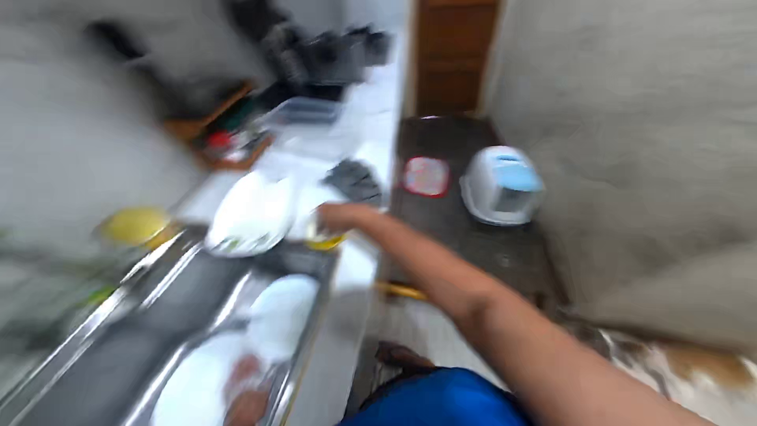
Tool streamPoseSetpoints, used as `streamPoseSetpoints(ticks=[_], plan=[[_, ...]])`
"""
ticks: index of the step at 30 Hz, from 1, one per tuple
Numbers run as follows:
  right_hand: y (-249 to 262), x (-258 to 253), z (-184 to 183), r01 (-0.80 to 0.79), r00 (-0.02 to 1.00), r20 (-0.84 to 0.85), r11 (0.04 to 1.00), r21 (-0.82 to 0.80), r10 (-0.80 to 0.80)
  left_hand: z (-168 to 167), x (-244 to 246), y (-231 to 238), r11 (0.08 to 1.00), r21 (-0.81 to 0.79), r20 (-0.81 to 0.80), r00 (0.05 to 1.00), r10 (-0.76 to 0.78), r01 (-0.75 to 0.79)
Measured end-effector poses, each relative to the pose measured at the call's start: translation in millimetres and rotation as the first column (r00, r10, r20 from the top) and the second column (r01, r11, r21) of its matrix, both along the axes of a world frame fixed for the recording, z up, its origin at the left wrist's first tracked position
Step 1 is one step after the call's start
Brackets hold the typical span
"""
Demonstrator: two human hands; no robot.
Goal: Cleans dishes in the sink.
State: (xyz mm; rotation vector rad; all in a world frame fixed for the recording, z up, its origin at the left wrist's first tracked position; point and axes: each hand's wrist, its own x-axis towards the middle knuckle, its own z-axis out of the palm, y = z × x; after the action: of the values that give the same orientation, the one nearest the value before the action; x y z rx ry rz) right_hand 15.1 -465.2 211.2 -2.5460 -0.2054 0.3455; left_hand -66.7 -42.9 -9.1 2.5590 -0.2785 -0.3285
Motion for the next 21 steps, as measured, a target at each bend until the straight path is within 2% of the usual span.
streamPoseSetpoints(ticks=[1,3,4,5,7,8,9,11,12,14,15,17,18,19,20,21], plan=[[-5.2,7.3,-4.1,-0.061,0.998,0.0,0.996,-0.061,0.061,-13.1,11.6,9.3,0.993,0.116,0.045,0.999,-0.02,0.015],[-17.4,32.1,-33.9,-0.148,0.98,0.115,0.978,-0.147,0.165,-9.8,21.3,24.5,0.929,0.367,-0.108,0.989,0.101,-0.054],[-18.5,40.5,-41.7,-0.15,0.972,0.161,0.978,-0.148,0.173,-5.1,23.4,31.0,0.912,0.404,-0.179,0.972,0.15,-0.067],[-18.2,44.7,-43.9,-0.126,0.971,0.185,0.982,-0.14,0.151,-2.2,23.2,37.2,0.915,0.401,-0.217,0.967,0.134,-0.038],[-12.0,41.3,-35.8,0.005,0.971,0.237,0.993,-0.114,0.022,3.9,18.0,52.0,0.932,0.363,-0.191,0.978,0.079,-0.004],[-6.8,35.5,-30.0,0.093,0.956,0.286,0.991,-0.091,-0.063,10.7,11.3,57.0,0.925,0.376,-0.162,0.978,0.133,-0.063],[-1.0,28.7,-23.4,0.181,0.928,0.343,0.981,-0.066,-0.147,17.0,3.6,61.1,0.895,0.409,-0.143,0.957,0.252,-0.175],[16.0,12.9,-6.6,0.306,0.838,0.467,0.952,0.024,-0.282,24.4,-6.3,69.8,0.763,0.515,-0.152,0.835,0.529,-0.39],[29.0,4.8,1.7,0.317,0.779,0.539,0.943,0.105,-0.321,28.4,-7.7,73.7,0.7,0.577,-0.183,0.768,0.614,-0.422],[68.8,-7.5,14.2,0.205,0.709,0.645,0.959,0.198,-0.284,35.2,-7.3,80.4,0.699,0.597,-0.306,0.693,0.652,-0.394],[95.3,-10.4,14.8,0.094,0.726,0.663,0.981,0.172,-0.185,41.6,-7.3,81.8,0.734,0.555,-0.374,0.671,0.64,-0.39],[155.0,-5.7,-1.2,-0.172,0.825,0.555,0.983,0.07,0.105,57.6,-15.0,79.9,0.738,0.395,-0.449,0.586,0.675,-0.547],[187.1,0.7,-16.8,-0.288,0.864,0.438,0.957,0.025,0.248,67.2,-21.1,75.5,0.665,0.296,-0.486,0.491,0.723,-0.685],[219.2,9.8,-37.3,-0.373,0.883,0.304,0.928,-0.009,0.358,76.9,-26.4,68.1,0.509,0.189,-0.551,0.338,0.763,-0.84],[248.4,20.0,-61.7,-0.441,0.88,0.18,0.897,-0.035,0.44,81.6,-30.0,59.2,0.275,0.099,-0.597,0.164,0.786,-0.956],[272.7,31.0,-87.2,-0.511,0.854,0.073,0.856,-0.072,0.516,67.5,-24.1,57.7,0.03,0.058,-0.598,-0.011,0.801,-0.998]])
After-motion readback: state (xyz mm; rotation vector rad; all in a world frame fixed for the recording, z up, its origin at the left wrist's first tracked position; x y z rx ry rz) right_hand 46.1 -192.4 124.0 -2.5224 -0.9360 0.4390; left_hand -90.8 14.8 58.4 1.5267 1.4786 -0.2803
